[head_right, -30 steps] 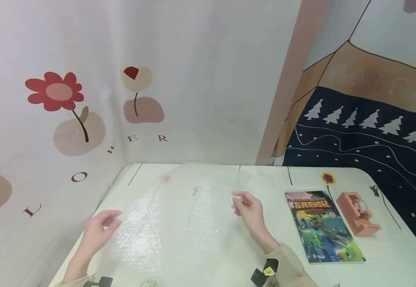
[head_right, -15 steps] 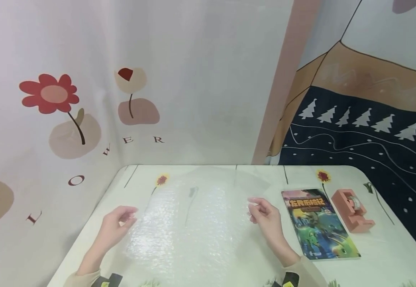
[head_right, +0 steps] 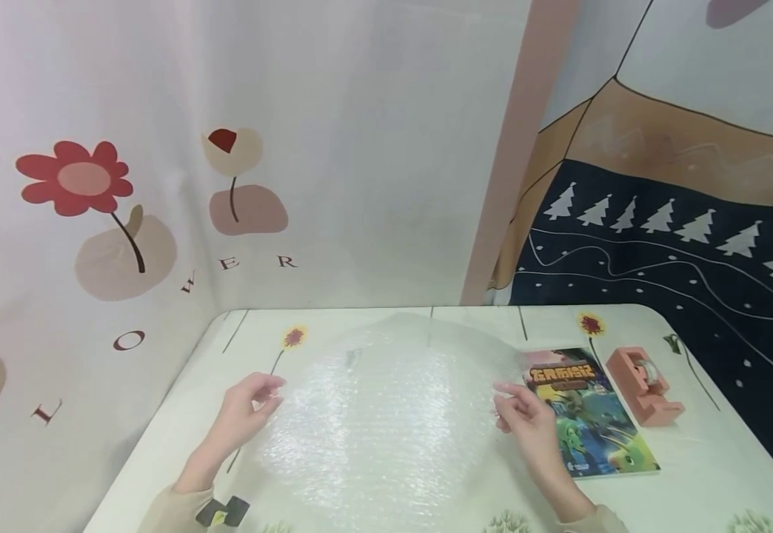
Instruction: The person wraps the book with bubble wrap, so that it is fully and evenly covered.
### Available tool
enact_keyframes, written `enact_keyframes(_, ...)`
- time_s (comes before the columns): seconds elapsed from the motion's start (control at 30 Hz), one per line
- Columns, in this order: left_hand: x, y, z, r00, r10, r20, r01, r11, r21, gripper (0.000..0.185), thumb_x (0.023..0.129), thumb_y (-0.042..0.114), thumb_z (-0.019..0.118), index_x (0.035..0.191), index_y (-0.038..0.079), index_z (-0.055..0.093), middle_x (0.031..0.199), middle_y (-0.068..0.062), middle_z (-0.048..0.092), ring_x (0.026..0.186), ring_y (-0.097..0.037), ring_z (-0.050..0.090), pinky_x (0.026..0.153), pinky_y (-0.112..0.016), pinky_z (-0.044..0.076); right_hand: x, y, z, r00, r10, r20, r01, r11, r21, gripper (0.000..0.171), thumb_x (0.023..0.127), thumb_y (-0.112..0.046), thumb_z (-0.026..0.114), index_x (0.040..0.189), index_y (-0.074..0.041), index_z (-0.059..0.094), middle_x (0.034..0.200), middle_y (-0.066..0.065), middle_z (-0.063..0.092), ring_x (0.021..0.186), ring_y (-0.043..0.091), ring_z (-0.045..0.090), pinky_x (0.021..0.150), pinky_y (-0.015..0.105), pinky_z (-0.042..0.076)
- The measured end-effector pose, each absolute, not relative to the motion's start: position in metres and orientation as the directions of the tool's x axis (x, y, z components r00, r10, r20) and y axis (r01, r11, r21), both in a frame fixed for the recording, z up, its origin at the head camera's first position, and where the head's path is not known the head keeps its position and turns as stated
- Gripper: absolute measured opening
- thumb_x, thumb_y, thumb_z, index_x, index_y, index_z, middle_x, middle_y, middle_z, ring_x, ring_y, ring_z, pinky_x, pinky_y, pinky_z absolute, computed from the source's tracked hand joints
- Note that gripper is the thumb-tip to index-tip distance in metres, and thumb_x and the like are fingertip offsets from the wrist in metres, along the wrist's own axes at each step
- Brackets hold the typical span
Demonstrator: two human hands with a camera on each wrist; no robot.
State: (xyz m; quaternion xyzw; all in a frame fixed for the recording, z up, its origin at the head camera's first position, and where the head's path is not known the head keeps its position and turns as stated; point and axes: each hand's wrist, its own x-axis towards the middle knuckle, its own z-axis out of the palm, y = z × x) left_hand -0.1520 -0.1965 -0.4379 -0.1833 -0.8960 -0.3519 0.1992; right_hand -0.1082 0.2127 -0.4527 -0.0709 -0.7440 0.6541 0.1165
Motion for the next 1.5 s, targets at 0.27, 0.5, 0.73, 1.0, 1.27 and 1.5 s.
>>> enact_keyframes(0.27,-0.164,-0.182,-0.448,-0.857,0.226,0.463,0.485,0.657,0.577,0.024,0.068,-0.018,0.069,0.087,-0.004,0.064,0.074,-0.003,0.054,0.068,-0.013,0.051,0.061,-0.024,0.049,-0.104,0.232,-0.469,-0.959,0.28,-0.038,0.088,0.167,-0.982,0.026,0.089,-0.023,0.065,0.109,-0.006,0.064,0.066,-0.002,0.06,0.057,0.007,0.055,0.056,0.021,0.051)
enact_keyframes(0.5,-0.171,-0.176,-0.458,-0.874,0.244,0.42,0.469,0.651,0.597,0.022,0.07,-0.017,0.067,0.088,-0.004,0.064,0.076,-0.005,0.056,0.069,-0.014,0.052,0.062,-0.024,0.048,-0.101,0.235,-0.467,-0.939,0.292,-0.184,0.245,0.189,-0.951,0.028,0.093,-0.017,0.058,0.108,0.007,0.058,0.066,0.0,0.061,0.059,0.01,0.056,0.058,0.024,0.051)
enact_keyframes(0.73,-0.173,-0.172,-0.464,-0.907,0.238,0.346,0.411,0.675,0.613,0.021,0.072,-0.015,0.066,0.088,-0.002,0.064,0.076,-0.004,0.056,0.07,-0.015,0.051,0.062,-0.025,0.047,-0.099,0.239,-0.474,-0.928,0.293,-0.23,0.302,0.231,-0.925,0.026,0.092,-0.015,0.058,0.102,0.009,0.063,0.063,0.002,0.063,0.054,0.01,0.056,0.052,0.025,0.049)
enact_keyframes(1.0,-0.175,-0.168,-0.469,-0.923,0.243,0.299,0.382,0.683,0.623,0.02,0.071,-0.014,0.066,0.088,-0.003,0.064,0.076,-0.003,0.056,0.069,-0.014,0.051,0.062,-0.024,0.046,-0.096,0.244,-0.478,-0.939,0.266,-0.218,0.303,0.338,-0.891,0.022,0.091,-0.015,0.059,0.085,0.004,0.066,0.06,0.005,0.062,0.049,0.014,0.057,0.046,0.024,0.045)
enact_keyframes(1.27,-0.177,-0.166,-0.475,-0.925,0.256,0.28,0.377,0.704,0.602,0.02,0.071,-0.014,0.066,0.087,-0.003,0.064,0.075,-0.003,0.055,0.068,-0.014,0.05,0.06,-0.025,0.045,-0.096,0.249,-0.484,-0.954,0.212,-0.211,0.288,0.455,-0.843,0.023,0.09,-0.014,0.06,0.073,0.001,0.064,0.058,0.005,0.062,0.047,0.016,0.057,0.043,0.025,0.045)
enact_keyframes(1.5,-0.178,-0.166,-0.479,-0.936,0.253,0.244,0.351,0.721,0.598,0.018,0.072,-0.011,0.067,0.088,-0.002,0.064,0.075,-0.002,0.055,0.068,-0.013,0.049,0.061,-0.025,0.045,-0.096,0.251,-0.487,-0.959,0.194,-0.207,0.279,0.505,-0.817,0.026,0.089,-0.015,0.062,0.067,-0.002,0.06,0.054,0.004,0.059,0.044,0.017,0.057,0.04,0.025,0.044)
